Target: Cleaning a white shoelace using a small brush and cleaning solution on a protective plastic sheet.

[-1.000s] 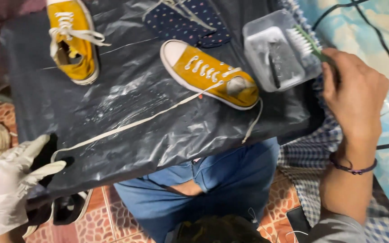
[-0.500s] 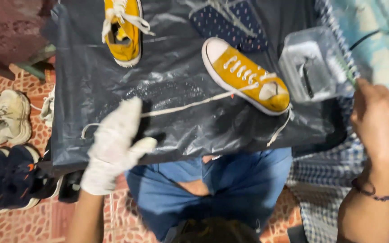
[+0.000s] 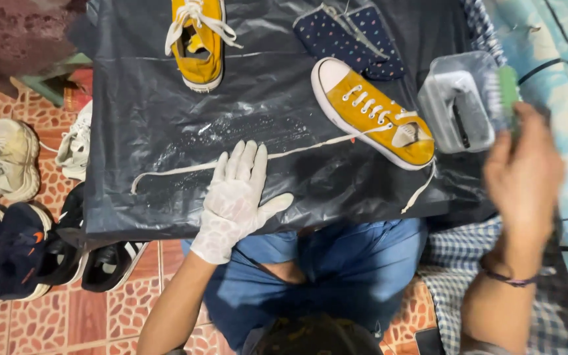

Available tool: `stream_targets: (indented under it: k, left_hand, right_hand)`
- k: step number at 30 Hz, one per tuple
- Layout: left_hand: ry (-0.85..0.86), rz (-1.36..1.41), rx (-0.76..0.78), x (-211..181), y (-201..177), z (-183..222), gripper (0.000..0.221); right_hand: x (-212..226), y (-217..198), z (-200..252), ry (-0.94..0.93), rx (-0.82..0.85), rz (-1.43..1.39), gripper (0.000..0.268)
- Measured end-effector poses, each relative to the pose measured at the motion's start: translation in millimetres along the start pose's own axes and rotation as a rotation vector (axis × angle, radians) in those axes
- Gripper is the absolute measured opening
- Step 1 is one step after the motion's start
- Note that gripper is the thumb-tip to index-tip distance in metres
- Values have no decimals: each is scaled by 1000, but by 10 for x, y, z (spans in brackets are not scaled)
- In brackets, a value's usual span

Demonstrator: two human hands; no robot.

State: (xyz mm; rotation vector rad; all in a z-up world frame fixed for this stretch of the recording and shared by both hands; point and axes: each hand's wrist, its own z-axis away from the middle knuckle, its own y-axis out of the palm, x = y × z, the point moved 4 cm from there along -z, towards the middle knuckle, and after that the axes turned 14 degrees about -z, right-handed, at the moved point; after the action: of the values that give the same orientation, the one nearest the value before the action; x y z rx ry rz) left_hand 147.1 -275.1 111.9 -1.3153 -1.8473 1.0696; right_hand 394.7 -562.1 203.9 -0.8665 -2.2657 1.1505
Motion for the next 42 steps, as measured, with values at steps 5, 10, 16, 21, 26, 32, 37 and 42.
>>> stream_targets:
  k: [5,10,16,21,26,32,37,42]
  left_hand:
    - [71,-94,231,40,230,37,109]
    - [99,-108,209,54,300,77,103]
    - [59,-93,205,67,267,42,96]
    - [45,-70,237,79,299,85,98]
    - [46,-131,183,76,324,83,96]
    - [43,-74,122,74,286,68,91]
    - [43,-76,99,65,332,68,90]
    - [59,-104,114,53,313,78,74]
  right_hand:
    - [1232,262,132,75,312,-199,23]
    - [2033,950,546,-112,377,-222,49]
    - [1786,1152,567,-1,607,-107,60]
    - [1656,932,505,81,546,-67,51]
    - [2260,1037,732,-117,259,-167,45]
    - [1730,1026,421,251,755,-94,54]
    - [2142,1050,602,41,511,-117,50]
    - [2023,1084,538,61,552,-143,46]
